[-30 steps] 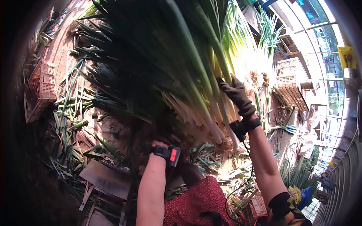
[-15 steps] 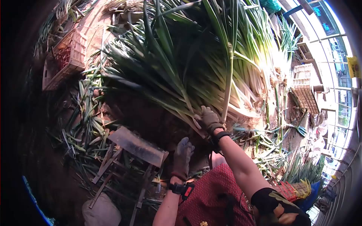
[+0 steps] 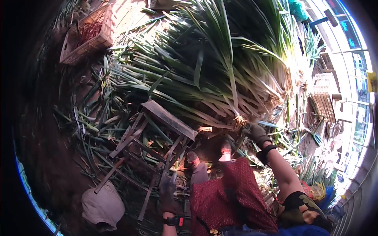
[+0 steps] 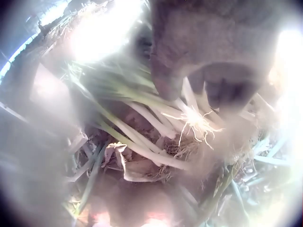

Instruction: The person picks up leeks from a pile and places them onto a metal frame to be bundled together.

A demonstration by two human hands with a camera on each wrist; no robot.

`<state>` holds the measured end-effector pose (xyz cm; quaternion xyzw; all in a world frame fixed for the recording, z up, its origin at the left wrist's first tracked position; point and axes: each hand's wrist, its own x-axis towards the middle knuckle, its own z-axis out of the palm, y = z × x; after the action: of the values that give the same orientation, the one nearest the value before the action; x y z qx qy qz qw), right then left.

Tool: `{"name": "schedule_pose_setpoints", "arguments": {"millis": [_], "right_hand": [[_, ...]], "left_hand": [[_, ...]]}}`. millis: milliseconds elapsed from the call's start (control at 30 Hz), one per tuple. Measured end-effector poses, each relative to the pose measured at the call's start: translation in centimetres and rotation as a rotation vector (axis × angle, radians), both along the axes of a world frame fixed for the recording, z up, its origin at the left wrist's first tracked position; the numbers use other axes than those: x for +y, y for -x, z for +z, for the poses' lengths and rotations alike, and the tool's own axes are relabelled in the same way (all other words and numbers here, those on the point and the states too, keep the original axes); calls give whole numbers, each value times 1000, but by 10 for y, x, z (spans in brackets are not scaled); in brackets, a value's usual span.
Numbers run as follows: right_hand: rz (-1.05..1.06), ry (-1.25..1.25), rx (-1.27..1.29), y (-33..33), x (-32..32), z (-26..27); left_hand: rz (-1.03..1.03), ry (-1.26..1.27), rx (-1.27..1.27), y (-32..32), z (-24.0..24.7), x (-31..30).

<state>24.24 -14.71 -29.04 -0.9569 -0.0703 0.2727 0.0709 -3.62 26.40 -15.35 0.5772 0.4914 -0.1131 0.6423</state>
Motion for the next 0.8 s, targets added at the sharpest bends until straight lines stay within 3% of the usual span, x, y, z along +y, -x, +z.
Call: {"name": "schedule_pose_setpoints", "arguments": {"millis": [100,133,233,300,333,400,467,533,567,600,700,733,800], "right_hand": [[77,-52,-262,-33,4,-50],[2,39,-187,-54,19,-53],[76,54,-362,-102,31,-103],[32,90,-319,-128,51,-119],[27,137,-304,-139,63,-127],[31,250,-245,-154,66,-165],[-58,430,-31,-172,66,-206],[-151,406,-219,-171,78,-215],[-6,336,-407,-167,74,-213],[-1,214,-419,-164,70,-208],[-39,114,-507,-161,59,-206],[-46,47,-584,-156,53,-205],[-297,-508,-460,-156,42,-203]], "left_hand": [[179,-113,9,-7,14,-6],[260,-142,18,-6,14,-9],[436,-295,66,20,-19,-11],[444,-468,166,95,-46,18],[92,-919,60,95,-53,27],[326,-917,-25,47,-38,36],[347,-819,-136,50,-77,60],[67,-684,-102,40,-92,60],[-68,-592,-71,34,-87,61],[-205,-500,-37,29,-81,63],[-282,-134,150,14,-69,66],[-302,-111,108,9,-68,67],[-325,-87,40,7,-63,66]]}}
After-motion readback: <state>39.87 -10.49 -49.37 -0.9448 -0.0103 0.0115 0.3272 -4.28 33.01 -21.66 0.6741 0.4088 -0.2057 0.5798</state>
